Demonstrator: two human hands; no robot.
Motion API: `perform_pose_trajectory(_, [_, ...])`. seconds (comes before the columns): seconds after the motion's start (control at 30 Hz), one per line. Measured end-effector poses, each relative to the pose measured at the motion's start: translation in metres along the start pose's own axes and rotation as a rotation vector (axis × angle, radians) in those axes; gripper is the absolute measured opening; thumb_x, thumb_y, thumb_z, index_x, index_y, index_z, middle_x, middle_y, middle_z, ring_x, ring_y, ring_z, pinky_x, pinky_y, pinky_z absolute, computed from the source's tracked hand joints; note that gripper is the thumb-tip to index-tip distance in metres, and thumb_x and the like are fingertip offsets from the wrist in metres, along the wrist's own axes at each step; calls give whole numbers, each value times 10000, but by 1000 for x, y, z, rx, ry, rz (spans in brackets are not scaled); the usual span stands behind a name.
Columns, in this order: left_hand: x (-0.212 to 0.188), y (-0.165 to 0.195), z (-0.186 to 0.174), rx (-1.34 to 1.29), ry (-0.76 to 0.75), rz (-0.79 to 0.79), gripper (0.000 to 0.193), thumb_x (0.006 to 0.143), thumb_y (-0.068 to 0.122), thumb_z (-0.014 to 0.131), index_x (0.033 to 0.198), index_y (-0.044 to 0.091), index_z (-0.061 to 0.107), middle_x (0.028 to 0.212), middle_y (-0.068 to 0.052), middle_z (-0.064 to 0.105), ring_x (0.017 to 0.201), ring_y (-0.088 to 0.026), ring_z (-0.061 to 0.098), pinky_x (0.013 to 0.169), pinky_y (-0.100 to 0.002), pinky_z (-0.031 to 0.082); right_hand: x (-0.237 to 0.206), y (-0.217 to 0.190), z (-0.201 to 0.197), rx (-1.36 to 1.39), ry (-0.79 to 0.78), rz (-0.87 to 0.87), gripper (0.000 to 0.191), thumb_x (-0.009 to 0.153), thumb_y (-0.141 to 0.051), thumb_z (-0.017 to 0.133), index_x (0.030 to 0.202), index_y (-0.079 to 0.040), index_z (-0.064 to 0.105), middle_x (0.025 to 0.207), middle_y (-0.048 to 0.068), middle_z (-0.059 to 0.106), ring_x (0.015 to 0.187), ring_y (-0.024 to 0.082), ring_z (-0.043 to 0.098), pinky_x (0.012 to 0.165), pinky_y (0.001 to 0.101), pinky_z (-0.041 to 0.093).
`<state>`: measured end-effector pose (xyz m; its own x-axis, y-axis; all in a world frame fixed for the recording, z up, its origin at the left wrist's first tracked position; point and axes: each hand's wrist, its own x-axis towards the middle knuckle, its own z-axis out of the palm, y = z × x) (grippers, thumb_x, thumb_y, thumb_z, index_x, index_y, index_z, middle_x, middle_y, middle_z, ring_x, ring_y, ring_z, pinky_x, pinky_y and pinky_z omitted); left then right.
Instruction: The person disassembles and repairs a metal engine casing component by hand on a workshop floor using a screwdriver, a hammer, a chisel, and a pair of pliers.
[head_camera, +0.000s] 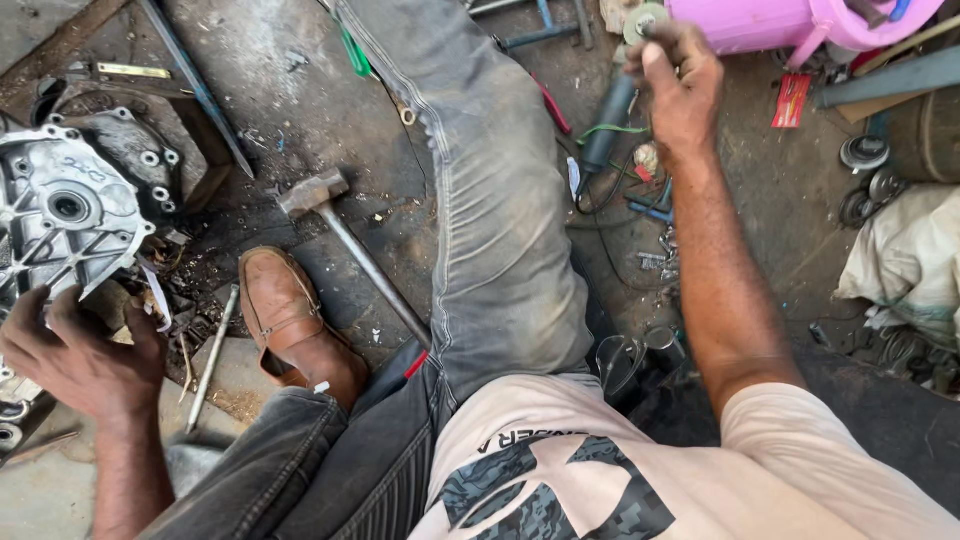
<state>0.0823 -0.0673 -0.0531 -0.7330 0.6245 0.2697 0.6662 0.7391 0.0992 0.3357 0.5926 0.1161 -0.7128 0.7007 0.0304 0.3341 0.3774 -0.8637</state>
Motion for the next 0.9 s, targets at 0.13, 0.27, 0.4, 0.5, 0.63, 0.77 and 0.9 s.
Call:
perform_pose_trajectory(0.13, [-7,-8,3,-11,-149,-4,320,1007,176,669,1275,81,522,1296,-114,492,1243,-251,472,1080,-406,398,-30,64,-11,-179,-112,103,163,1008,-31,668,1168,-11,695,1044,66,720,976,186,707,883,339,573])
perform_pose_trajectory(0.27, [-2,-5,-1,-2,-183,-17,246,989,160,687,1190,77,573,1227,-124,512,1194,-274,489,1037,-418,413,-54,86,22,-531,-161,71,377,890,-79,757,1245,-10,651,1175,185,681,1079,370,672,929,453,531])
perform_pose_trajectory(0.4, [12,2,-11,-121,-190,-69,252,979,162,699,1183,49,605,1221,-172,533,1185,-338,495,1040,-466,424,-32,90,69,-709,-107,56,474,888,-108,754,1328,-9,608,1296,257,604,1165,468,562,939,531,474])
perform_pose_trajectory(0.5, [24,14,-14,-165,-223,-176,286,967,196,736,1177,37,624,1278,-223,536,1232,-404,495,1076,-517,439,2,91,92,-898,-173,109,492,886,-236,709,1317,-18,614,1308,256,613,1161,447,571,946,536,474])
perform_pose_trajectory(0.63, [40,23,-15,-77,-202,-318,518,892,236,826,1351,54,668,1469,-289,483,1330,-511,431,1048,-587,414,24,87,111,-752,-122,617,467,915,-322,624,1304,-64,629,1321,231,614,1213,424,563,980,547,465])
perform_pose_trajectory(0.77, [50,24,-29,-219,-98,-347,305,876,111,775,1132,36,627,1198,-207,536,1136,-432,517,937,-533,472,34,76,103,-754,-339,457,476,894,-267,622,1324,-63,625,1348,249,594,1252,451,538,991,582,459])
perform_pose_trajectory(0.9, [61,18,-41,-231,-14,-309,298,896,193,819,1073,49,626,1148,-179,535,1082,-391,510,889,-516,445,39,27,53,-562,-522,387,495,872,-212,619,1343,-61,621,1375,267,575,1291,478,513,1002,616,454])
